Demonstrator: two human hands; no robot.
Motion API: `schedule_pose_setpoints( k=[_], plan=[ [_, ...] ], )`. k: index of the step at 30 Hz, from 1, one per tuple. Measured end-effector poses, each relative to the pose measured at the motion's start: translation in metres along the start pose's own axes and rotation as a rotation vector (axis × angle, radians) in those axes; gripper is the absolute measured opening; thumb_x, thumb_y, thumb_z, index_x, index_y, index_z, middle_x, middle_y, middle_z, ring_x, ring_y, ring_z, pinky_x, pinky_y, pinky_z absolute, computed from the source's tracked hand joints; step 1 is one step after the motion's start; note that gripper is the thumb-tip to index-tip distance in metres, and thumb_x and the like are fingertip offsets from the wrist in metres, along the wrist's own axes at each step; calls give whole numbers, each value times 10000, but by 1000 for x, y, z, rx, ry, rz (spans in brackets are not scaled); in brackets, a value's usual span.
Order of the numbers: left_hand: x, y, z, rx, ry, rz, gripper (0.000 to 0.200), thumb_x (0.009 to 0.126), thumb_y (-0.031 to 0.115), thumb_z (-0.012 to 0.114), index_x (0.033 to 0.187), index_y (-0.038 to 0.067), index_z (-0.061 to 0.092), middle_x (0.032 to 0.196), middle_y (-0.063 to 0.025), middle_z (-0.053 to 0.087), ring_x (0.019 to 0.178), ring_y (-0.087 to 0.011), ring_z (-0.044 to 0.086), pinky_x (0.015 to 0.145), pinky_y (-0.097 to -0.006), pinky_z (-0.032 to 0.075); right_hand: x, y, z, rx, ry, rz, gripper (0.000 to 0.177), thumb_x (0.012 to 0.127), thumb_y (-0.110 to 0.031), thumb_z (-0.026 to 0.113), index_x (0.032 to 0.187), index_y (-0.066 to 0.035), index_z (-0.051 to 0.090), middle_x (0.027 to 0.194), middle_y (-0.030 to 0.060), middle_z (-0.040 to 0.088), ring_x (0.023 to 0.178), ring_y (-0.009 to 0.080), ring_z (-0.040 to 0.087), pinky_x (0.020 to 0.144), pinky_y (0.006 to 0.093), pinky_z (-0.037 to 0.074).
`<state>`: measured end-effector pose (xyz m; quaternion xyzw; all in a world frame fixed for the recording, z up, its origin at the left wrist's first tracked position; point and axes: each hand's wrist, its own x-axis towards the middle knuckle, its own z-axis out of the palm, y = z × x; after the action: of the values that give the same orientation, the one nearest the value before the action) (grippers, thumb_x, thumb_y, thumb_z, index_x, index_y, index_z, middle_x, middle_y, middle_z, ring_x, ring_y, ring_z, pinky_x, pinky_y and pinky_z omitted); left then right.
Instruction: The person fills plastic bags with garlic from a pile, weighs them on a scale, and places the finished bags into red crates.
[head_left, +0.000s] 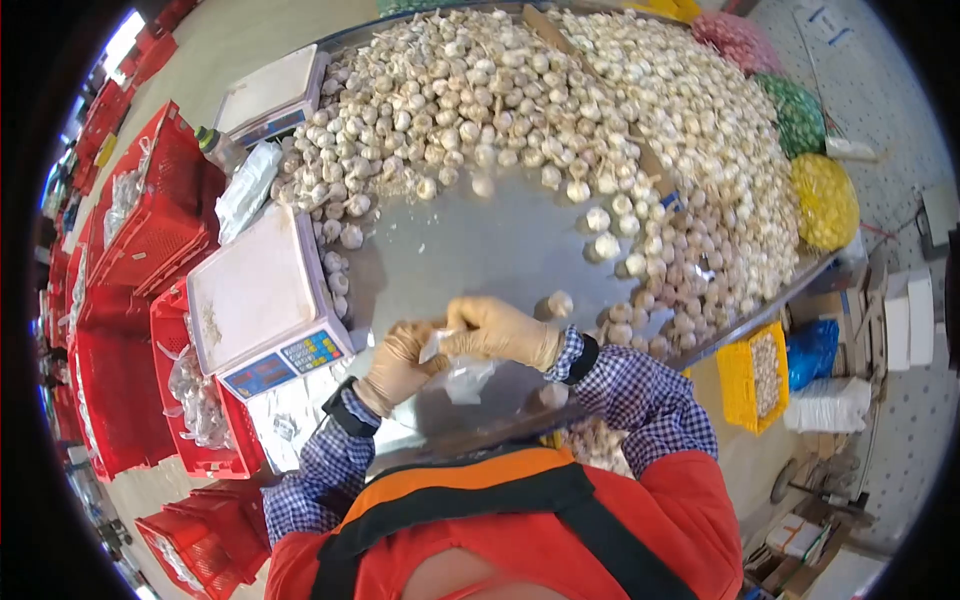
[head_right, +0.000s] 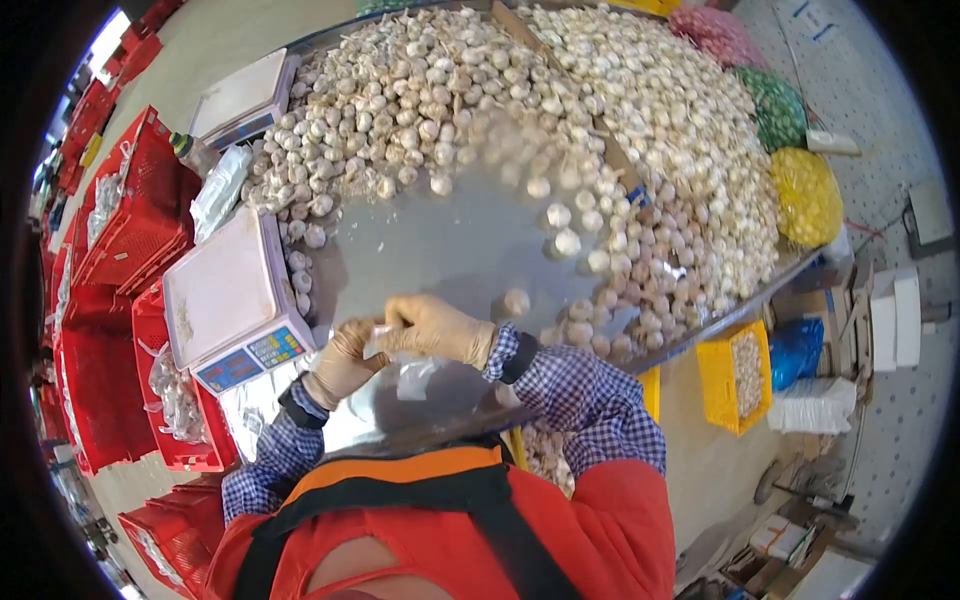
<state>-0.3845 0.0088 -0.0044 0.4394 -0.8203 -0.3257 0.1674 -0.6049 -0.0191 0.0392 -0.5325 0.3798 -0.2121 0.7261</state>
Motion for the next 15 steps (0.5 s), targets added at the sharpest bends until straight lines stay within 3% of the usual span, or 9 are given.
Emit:
schedule_pose_setpoints(
  k=[3, 5, 6, 7, 8, 10, 12, 13, 15],
  plan=[
    [4, -18, 11, -96, 161, -216, 203, 768, 31, 592, 965, 43, 639, 953, -148, 649, 886, -331, 612, 805, -388, 490, 45, -29, -79, -365, -310, -252, 140, 861, -202, 668, 908, -77, 626, 839, 6, 640, 760, 65, 555, 709, 243, 476],
    [-5, -41, 9, -339, 150, -303, 205, 793, 7, 581, 986, 48, 636, 963, -126, 656, 903, -274, 644, 784, -324, 508, 103, -48, -192, -838, 21, -525, 179, 915, -159, 569, 1041, -55, 642, 996, 19, 650, 939, 114, 582, 868, 276, 461],
    [-3, -46, 5, -254, 140, -311, 177, 802, 18, 590, 969, 39, 645, 968, -108, 661, 926, -242, 643, 798, -313, 504, 160, -53, -269, -939, 408, -278, 206, 940, -154, 509, 1058, -73, 657, 1031, 12, 642, 995, 134, 573, 918, 276, 440],
    [3, -60, 7, -685, 223, -400, 212, 809, 25, 588, 1018, 31, 625, 985, -100, 652, 942, -228, 634, 807, -311, 505, 149, -131, -282, -1123, 263, -166, 197, 932, -145, 528, 1045, -72, 672, 1062, 17, 645, 1044, 136, 559, 939, 270, 424],
    [15, -74, 7, -1120, 301, -476, 252, 817, 31, 585, 1067, 24, 605, 1003, -92, 644, 958, -215, 625, 816, -309, 505, 151, -142, -323, -265, 359, -170, 271, 950, -271, 525, 1043, -71, 681, 1127, 65, 637, 1068, 157, 556, 951, 285, 413],
    [87, -79, -41, -1218, 347, -446, 363, 851, 54, 572, 1206, 11, 512, 1055, -91, 609, 981, -200, 599, 830, -301, 504, 239, -118, -470, -822, 724, -213, 437, 950, -451, 478, 1127, -99, 665, 1205, 137, 606, 1129, 233, 545, 991, 330, 394],
    [158, -131, -81, -737, 283, -53, 445, 885, 95, 542, 1302, 18, 408, 1090, -113, 589, 979, -211, 594, 836, -313, 504, 273, -123, -493, -934, 743, -102, 507, 941, -512, 443, 1172, -106, 642, 1246, 160, 574, 1180, 271, 509, 1016, 340, 375],
    [220, -119, -105, -1055, 275, -30, 374, 888, 136, 533, 1236, 9, 483, 1090, -104, 586, 980, -209, 593, 836, -332, 494, 284, -124, -502, -1054, 766, 30, 580, 933, -572, 408, 1218, -113, 618, 1288, 182, 542, 1230, 308, 473, 1041, 351, 356],
    [279, -166, -109, -1066, 285, -43, 378, 890, 142, 531, 1240, 9, 479, 1093, -104, 586, 983, -210, 592, 837, -331, 494, 300, -96, -497, -1207, 711, -11, 609, 931, -582, 399, 1242, -96, 592, 1312, 196, 515, 1258, 325, 442, 1041, 353, 353]
  ],
)
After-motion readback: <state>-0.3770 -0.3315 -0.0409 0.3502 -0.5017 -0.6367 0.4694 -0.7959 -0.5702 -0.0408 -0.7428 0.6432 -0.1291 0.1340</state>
